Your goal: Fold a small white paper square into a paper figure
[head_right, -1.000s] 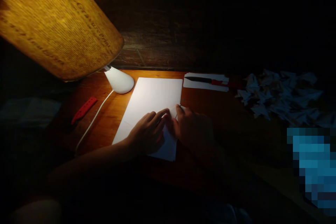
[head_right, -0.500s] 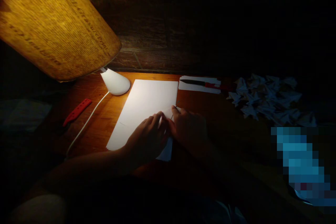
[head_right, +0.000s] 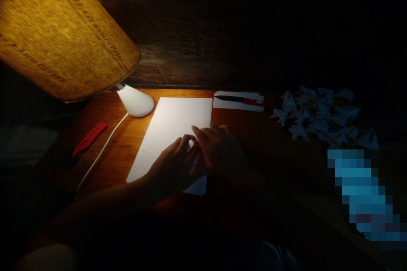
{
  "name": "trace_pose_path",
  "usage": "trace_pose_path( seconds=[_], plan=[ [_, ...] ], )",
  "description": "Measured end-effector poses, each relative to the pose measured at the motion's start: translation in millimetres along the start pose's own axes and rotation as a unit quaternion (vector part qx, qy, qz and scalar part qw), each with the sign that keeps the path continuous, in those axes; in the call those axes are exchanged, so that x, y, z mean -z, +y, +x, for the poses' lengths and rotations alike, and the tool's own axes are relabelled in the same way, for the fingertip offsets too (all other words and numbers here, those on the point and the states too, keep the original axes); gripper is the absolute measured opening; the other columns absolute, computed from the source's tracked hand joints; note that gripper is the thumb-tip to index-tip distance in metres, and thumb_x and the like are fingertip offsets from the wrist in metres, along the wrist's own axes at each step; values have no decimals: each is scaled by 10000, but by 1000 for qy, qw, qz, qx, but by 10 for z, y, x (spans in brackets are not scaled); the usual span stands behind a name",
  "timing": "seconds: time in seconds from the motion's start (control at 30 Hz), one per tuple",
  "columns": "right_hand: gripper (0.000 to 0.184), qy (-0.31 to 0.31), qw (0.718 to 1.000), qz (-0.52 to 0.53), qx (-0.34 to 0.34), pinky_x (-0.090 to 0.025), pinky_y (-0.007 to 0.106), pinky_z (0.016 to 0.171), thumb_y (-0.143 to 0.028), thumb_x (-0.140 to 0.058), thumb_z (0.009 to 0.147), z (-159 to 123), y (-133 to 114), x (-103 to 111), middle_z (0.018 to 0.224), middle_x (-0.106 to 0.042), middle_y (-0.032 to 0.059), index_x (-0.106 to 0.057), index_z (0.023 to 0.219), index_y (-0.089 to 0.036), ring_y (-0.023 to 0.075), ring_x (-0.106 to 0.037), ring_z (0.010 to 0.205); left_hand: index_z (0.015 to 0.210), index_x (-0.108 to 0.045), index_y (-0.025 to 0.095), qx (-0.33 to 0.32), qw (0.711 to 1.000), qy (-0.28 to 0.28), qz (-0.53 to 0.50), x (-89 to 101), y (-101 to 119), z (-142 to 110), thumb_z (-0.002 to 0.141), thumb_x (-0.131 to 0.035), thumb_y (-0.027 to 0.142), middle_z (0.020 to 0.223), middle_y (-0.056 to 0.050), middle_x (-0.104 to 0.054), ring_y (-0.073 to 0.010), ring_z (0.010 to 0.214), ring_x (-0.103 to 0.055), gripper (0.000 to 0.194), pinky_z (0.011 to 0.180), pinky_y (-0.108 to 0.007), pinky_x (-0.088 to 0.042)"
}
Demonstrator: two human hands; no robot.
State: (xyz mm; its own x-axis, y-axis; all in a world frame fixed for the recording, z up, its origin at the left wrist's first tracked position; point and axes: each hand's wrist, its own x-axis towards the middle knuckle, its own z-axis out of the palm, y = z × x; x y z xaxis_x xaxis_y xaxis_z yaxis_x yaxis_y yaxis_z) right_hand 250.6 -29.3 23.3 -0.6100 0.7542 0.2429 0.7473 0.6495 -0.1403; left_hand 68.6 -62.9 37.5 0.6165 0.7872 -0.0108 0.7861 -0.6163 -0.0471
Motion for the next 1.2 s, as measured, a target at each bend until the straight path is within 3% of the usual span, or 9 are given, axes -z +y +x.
trace_pose_path(
  seconds=[0.2, 0.47, 0.8, 1.03, 1.2],
  plan=[
    [539, -39, 997, -9, -68, -412, 438, 947, -261, -560, 1092, 24, -106, 17, 1247, -798, 179, -527, 1582, -41, 308, -682, 1110, 1189, -710, 50, 6, 1000, -23, 2, 31, 0, 36, 1037, -670, 556, 1102, -201, -704, -308, 989, -651, 529, 795, -400, -583],
    [529, -26, 991, -26, -127, -434, 437, 915, -255, -616, 1027, 20, -43, 43, 1197, -801, 183, -582, 1513, -50, 325, -696, 1057, 1176, -723, 114, 44, 997, -46, -41, 143, -63, 37, 1013, -696, 617, 1123, -184, -676, -325, 980, -664, 530, 833, -452, -590],
    [632, -10, 990, -41, -134, -419, 420, 883, -363, -788, 963, -4, -27, 17, 1151, -794, 212, -578, 1471, -51, 329, -698, 1004, 1277, -702, 114, 44, 998, -29, -18, 81, -48, 13, 1055, -662, 518, 1130, -176, -647, -301, 934, -658, 463, 804, -431, -561],
    [550, -24, 990, -94, -99, -371, 418, 850, -373, -728, 999, 29, -45, 68, 1081, -791, 198, -612, 1427, -49, 328, -671, 985, 1309, -710, 118, 56, 997, -50, 4, 139, -32, 35, 1045, -666, 563, 1137, -185, -660, -306, 902, -681, 519, 771, -428, -543],
    [345, -36, 992, -106, -59, -326, 414, 804, -280, -635, 1032, 68, -66, 92, 1032, -776, 166, -677, 1306, -75, 304, -638, 928, 1197, -725, 143, 26, 998, -63, 6, 146, -74, 83, 1022, -671, 632, 1140, -182, -661, -320, 932, -687, 522, 798, -442, -554]
  ],
)
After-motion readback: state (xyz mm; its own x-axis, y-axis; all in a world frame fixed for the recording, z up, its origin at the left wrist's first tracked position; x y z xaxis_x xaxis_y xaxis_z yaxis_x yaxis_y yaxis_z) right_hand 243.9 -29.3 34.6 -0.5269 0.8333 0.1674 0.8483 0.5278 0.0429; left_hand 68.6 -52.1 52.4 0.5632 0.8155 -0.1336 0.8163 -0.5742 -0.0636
